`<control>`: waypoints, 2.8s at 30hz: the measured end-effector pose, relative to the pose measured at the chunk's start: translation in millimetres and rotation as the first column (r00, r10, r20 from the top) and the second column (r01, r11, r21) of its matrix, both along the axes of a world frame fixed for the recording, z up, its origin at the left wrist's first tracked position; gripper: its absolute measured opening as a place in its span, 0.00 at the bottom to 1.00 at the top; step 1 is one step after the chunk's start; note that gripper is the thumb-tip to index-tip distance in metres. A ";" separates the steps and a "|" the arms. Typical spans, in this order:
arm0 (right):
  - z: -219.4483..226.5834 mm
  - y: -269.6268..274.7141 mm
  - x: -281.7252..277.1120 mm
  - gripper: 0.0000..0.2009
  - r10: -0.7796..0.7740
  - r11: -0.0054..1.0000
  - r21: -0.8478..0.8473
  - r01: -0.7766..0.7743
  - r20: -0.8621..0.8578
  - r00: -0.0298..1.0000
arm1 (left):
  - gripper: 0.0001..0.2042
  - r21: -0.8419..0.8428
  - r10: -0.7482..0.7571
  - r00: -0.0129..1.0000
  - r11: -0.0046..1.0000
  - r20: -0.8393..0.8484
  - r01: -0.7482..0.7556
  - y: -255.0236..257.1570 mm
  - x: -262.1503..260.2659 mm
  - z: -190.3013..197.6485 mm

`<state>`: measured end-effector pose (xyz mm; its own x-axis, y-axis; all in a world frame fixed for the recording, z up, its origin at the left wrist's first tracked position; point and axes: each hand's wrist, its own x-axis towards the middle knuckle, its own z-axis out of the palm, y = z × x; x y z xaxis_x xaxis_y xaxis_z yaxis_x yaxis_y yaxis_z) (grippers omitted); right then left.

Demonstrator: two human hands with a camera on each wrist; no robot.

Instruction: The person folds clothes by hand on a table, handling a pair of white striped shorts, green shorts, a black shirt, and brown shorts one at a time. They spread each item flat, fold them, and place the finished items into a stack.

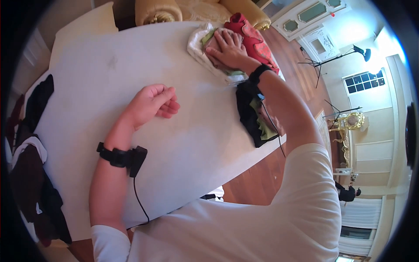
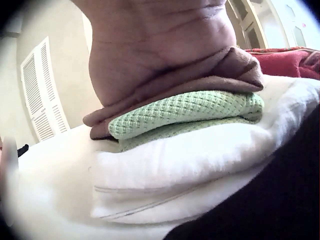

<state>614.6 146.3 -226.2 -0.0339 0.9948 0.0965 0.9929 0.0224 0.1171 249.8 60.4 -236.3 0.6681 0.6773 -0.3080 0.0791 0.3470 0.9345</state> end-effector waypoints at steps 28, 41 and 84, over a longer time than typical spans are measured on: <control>-45.4 -62.6 -324.0 0.19 0.217 0.958 0.168 -0.231 -0.954 0.205 | 0.13 0.261 0.357 0.884 0.923 -0.302 -0.284 -79.8 -233.1 13.8; -27.6 -63.6 -284.3 0.06 0.075 0.905 0.062 -0.421 -0.997 0.016 | 0.10 0.321 0.612 0.750 0.783 -0.249 -0.533 -103.0 -224.7 1.6; -31.6 -48.2 -276.1 0.07 0.048 0.904 0.062 -0.423 -0.998 -0.045 | 0.40 0.683 0.834 -0.304 0.551 -0.459 0.479 -123.5 -382.6 101.4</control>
<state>338.4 98.1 -257.8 -0.3322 0.9385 0.0939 0.0520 0.1177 -0.9917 -132.8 -63.1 -134.9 -0.1325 0.9344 0.3307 0.9115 0.2459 -0.3296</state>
